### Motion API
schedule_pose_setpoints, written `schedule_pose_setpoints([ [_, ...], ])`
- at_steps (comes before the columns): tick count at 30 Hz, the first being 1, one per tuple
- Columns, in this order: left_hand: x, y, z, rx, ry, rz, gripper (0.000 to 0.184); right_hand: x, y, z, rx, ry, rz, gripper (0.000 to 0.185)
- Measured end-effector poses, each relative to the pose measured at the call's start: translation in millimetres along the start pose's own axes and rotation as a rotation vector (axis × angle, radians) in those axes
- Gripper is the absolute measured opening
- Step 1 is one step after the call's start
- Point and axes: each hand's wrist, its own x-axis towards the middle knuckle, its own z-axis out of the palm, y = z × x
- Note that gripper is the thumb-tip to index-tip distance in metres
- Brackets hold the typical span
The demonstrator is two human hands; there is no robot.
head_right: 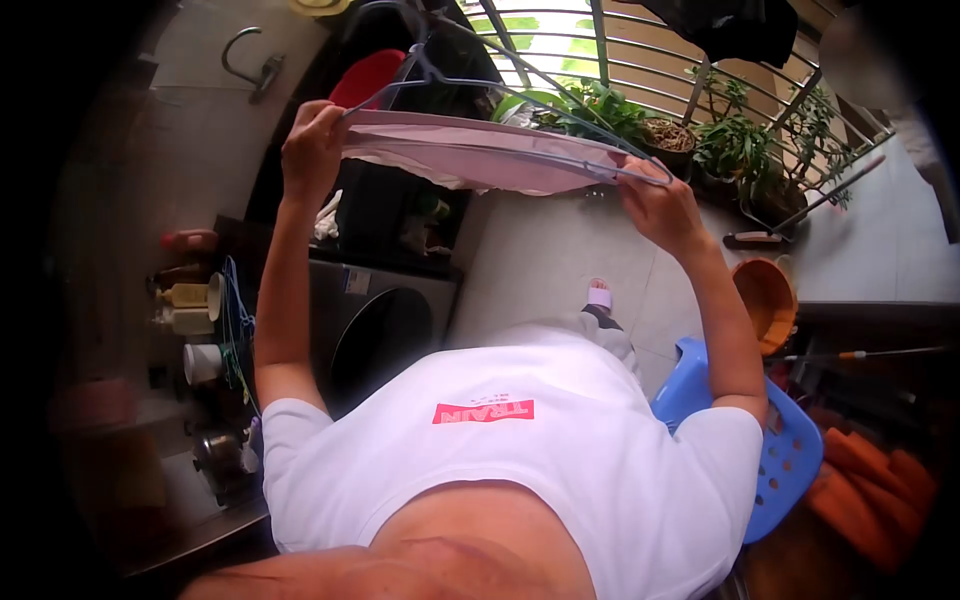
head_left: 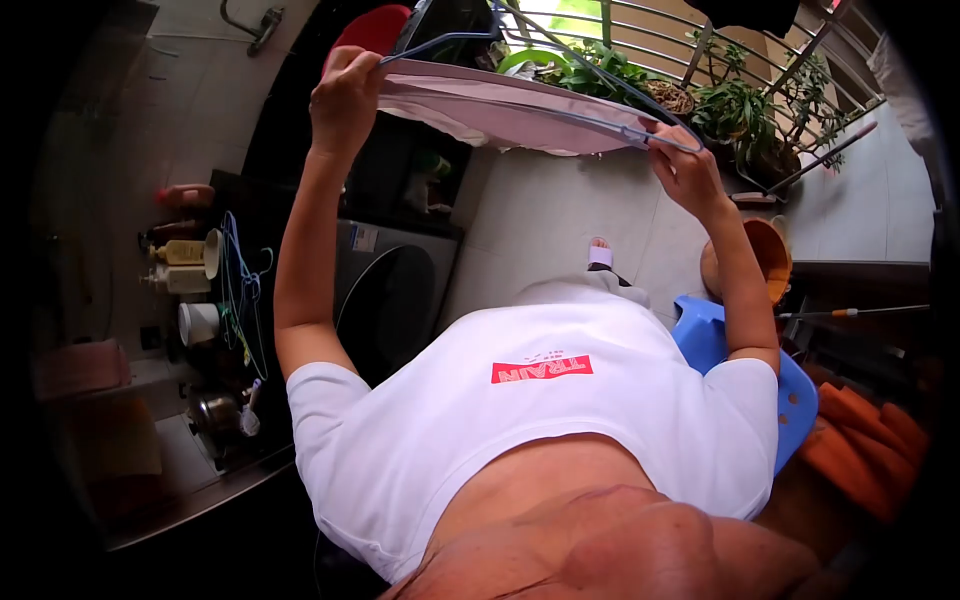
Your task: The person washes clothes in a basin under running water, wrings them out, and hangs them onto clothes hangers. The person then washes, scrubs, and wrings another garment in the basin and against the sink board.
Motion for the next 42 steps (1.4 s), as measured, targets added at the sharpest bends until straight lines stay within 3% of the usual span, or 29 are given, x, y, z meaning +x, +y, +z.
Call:
schedule_pose_setpoints([
  [6, 32, -46, 53, 0.127, -0.011, -0.034, 0.012, 77, 67, -9, -0.087, -0.201, -0.053, 0.010],
  [14, 54, -107, 119, 0.295, 0.021, -0.087, 0.010, 181, 129, 29, -0.003, -0.218, -0.145, 0.007],
  [16, 66, -117, 144, 0.221, 0.018, -0.115, 0.011, 208, 124, 62, 0.007, -0.217, -0.124, 0.007],
  [20, 98, -154, 190, 0.039, 0.013, -0.138, 0.012, 270, 111, 104, 0.116, -0.149, -0.297, 0.013],
  [21, 103, -167, 202, -0.069, 0.048, -0.122, 0.012, 285, 111, 102, -0.011, 0.037, -0.258, 0.016],
  [24, 129, -202, 221, -0.254, 0.042, -0.127, 0.007, 310, 145, 106, -0.307, 0.306, -0.213, 0.023],
  [26, 156, -221, 235, -0.237, 0.040, 0.048, 0.010, 305, 167, 108, 0.046, -0.136, 0.026, 0.020],
  [28, 177, -236, 250, -0.289, -0.003, 0.109, 0.017, 308, 166, 108, 0.030, -0.172, 0.138, 0.018],
  [29, 188, -228, 247, -0.591, 0.046, -0.102, 0.020, 308, 163, 108, 0.035, -0.211, 0.250, 0.017],
  [30, 197, -227, 247, -0.886, 0.091, -0.314, 0.023, 309, 164, 107, 0.028, -0.206, 0.256, 0.017],
  [32, 202, -249, 268, -0.678, 0.198, -0.245, 0.028, 312, 166, 103, 0.190, -0.032, 0.365, 0.009],
  [34, 199, -254, 316, -1.016, 0.262, -0.271, 0.020, 308, 176, 98, 0.257, 0.013, 0.480, 0.009],
  [35, 198, -245, 322, -1.359, 0.224, -0.372, 0.011, 312, 175, 92, 0.240, -0.022, 0.498, 0.010],
  [38, 216, -226, 325, -1.495, 0.347, -0.368, 0.019, 309, 188, 80, 0.253, -0.072, 0.527, 0.015],
  [42, 235, -244, 325, -1.548, 0.284, -0.343, 0.028, 293, 203, 61, 0.471, -0.081, 0.660, 0.022],
])
